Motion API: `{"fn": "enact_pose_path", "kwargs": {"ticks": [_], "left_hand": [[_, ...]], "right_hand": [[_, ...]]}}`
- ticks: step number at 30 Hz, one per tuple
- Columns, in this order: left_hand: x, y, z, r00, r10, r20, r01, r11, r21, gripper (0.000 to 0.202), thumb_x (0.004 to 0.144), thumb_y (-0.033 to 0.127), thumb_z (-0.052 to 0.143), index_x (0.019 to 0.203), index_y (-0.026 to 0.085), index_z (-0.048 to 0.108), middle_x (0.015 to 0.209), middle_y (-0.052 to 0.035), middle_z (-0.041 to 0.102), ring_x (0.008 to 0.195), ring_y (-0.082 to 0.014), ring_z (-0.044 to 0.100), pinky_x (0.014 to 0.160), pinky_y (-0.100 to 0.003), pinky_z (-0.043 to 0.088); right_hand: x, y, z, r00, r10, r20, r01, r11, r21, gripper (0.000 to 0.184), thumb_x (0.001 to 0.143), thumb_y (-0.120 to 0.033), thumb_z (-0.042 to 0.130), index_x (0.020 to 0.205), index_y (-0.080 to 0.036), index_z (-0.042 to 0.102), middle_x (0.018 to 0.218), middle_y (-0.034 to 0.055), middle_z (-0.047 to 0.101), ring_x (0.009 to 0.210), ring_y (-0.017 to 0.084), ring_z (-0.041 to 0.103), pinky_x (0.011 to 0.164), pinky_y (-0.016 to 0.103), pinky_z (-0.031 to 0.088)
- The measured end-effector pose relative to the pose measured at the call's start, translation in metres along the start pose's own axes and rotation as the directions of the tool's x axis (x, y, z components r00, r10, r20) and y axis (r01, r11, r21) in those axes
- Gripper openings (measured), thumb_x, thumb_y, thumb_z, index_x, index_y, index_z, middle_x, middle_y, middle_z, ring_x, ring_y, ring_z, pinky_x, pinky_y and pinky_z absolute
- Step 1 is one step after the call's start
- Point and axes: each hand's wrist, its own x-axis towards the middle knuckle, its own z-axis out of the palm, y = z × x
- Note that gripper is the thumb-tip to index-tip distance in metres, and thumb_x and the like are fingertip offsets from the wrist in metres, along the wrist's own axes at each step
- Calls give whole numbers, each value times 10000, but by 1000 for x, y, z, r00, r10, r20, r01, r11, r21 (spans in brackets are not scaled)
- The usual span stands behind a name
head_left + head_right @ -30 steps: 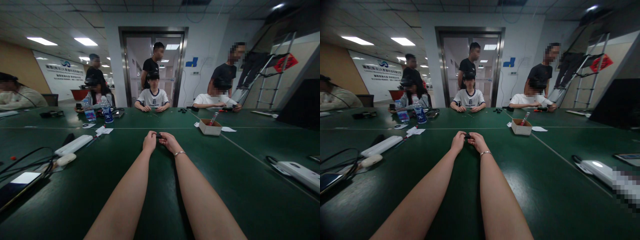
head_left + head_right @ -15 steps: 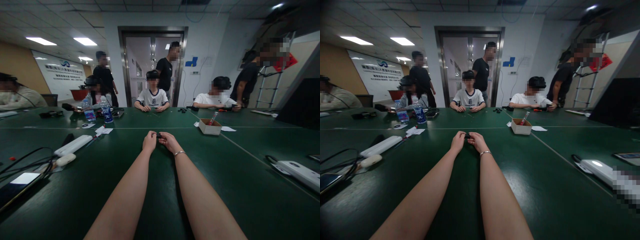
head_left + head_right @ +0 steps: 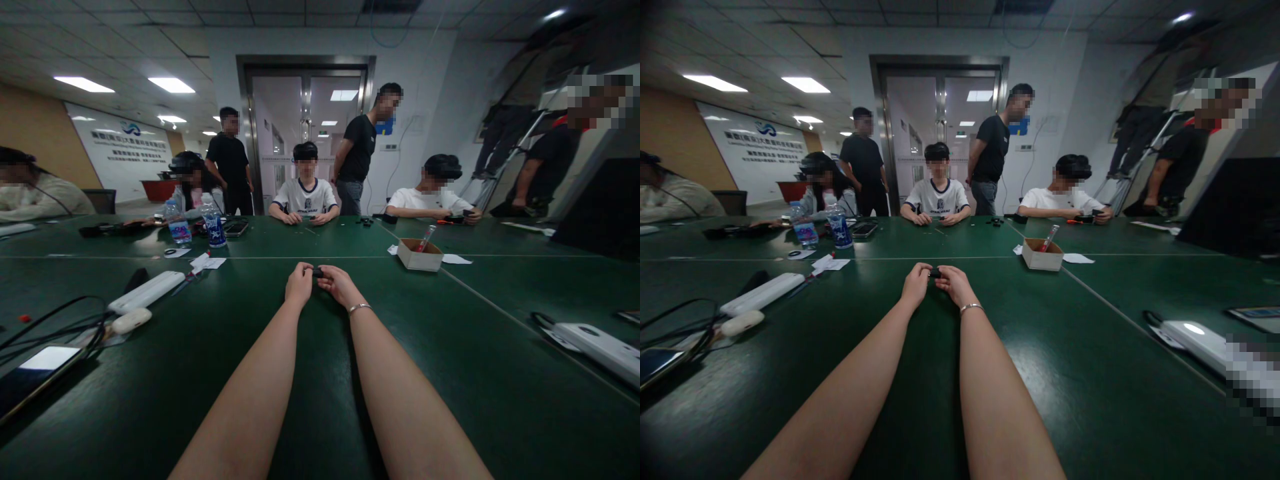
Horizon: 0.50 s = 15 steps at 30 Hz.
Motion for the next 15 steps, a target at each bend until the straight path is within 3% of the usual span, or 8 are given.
{"fn": "enact_pose_path", "kwargs": {"ticks": [15], "left_hand": [[4,-7,4,1000,20,6,-20,1000,0,273,878,345,352,966,256,594,899,-34,640,750,-171,576,658,-279,430]], "right_hand": [[2,1,-2,1000,4,0,-4,1000,-7,61,812,-105,586,824,-133,639,674,40,645,547,123,616,527,206,522]]}}
